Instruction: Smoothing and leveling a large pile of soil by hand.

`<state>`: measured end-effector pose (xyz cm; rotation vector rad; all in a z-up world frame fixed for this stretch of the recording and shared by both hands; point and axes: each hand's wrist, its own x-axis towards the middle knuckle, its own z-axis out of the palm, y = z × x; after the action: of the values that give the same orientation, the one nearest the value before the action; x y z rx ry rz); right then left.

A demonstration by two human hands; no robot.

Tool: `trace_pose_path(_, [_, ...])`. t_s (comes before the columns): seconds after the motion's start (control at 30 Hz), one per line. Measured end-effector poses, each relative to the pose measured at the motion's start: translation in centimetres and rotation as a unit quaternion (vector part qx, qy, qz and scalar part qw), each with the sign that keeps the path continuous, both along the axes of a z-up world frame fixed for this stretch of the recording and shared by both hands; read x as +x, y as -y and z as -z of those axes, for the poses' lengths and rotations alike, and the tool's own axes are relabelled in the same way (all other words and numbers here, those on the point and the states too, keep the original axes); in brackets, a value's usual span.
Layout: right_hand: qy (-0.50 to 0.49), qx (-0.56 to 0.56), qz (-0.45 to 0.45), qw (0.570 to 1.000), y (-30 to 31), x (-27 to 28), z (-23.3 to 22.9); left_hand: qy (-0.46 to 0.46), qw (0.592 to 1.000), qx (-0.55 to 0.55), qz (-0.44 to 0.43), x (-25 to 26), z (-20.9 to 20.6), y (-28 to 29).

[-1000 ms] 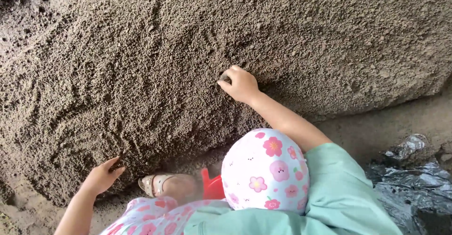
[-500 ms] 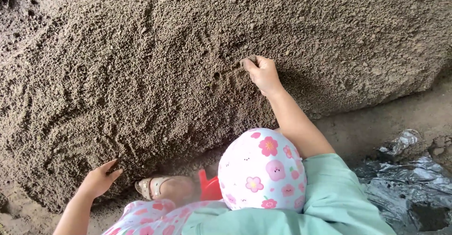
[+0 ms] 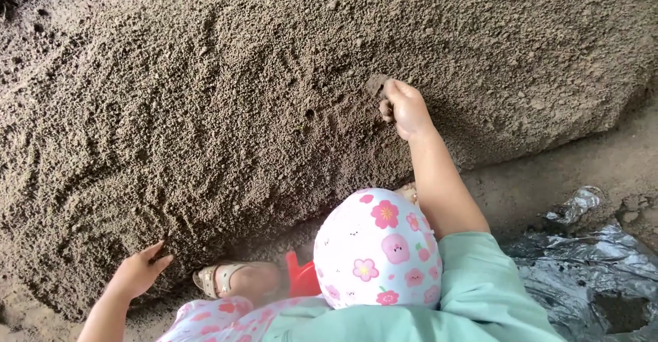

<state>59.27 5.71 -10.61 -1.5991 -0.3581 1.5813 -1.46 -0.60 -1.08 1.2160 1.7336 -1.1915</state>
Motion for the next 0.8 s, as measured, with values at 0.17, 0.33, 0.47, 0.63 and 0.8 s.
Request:
trace_pose_path(0.17, [0.022, 0.034, 0.045, 0.998, 0.4, 0.3, 1.2, -0.001, 1.0, 0.001, -0.002, -0.2, 0.2, 0.0])
trace_pose_path(0.33, [0.227, 0.03, -0.038, 0.973, 0.4, 0.2, 0.3, 0.0, 1.0, 0.001, 0.006, -0.4, 0.3, -0.1])
trace_pose_path(0.47, [0.359, 0.079, -0.104, 0.924, 0.7, 0.4, 0.1, 0.002, 1.0, -0.001, 0.016, -2.3, 2.0, 0.6])
trace_pose_path(0.63, [0.462, 0.067, -0.12, 0.876, 1.1, 0.8, -0.3, 0.01, 0.999, 0.007, 0.045, -4.3, 3.6, 1.0])
trace_pose_path(0.8, [0.444, 0.253, -0.116, 0.852, 1.8, -5.0, -1.6, 0.047, 0.996, 0.029, 0.067, -6.7, 5.9, 1.4])
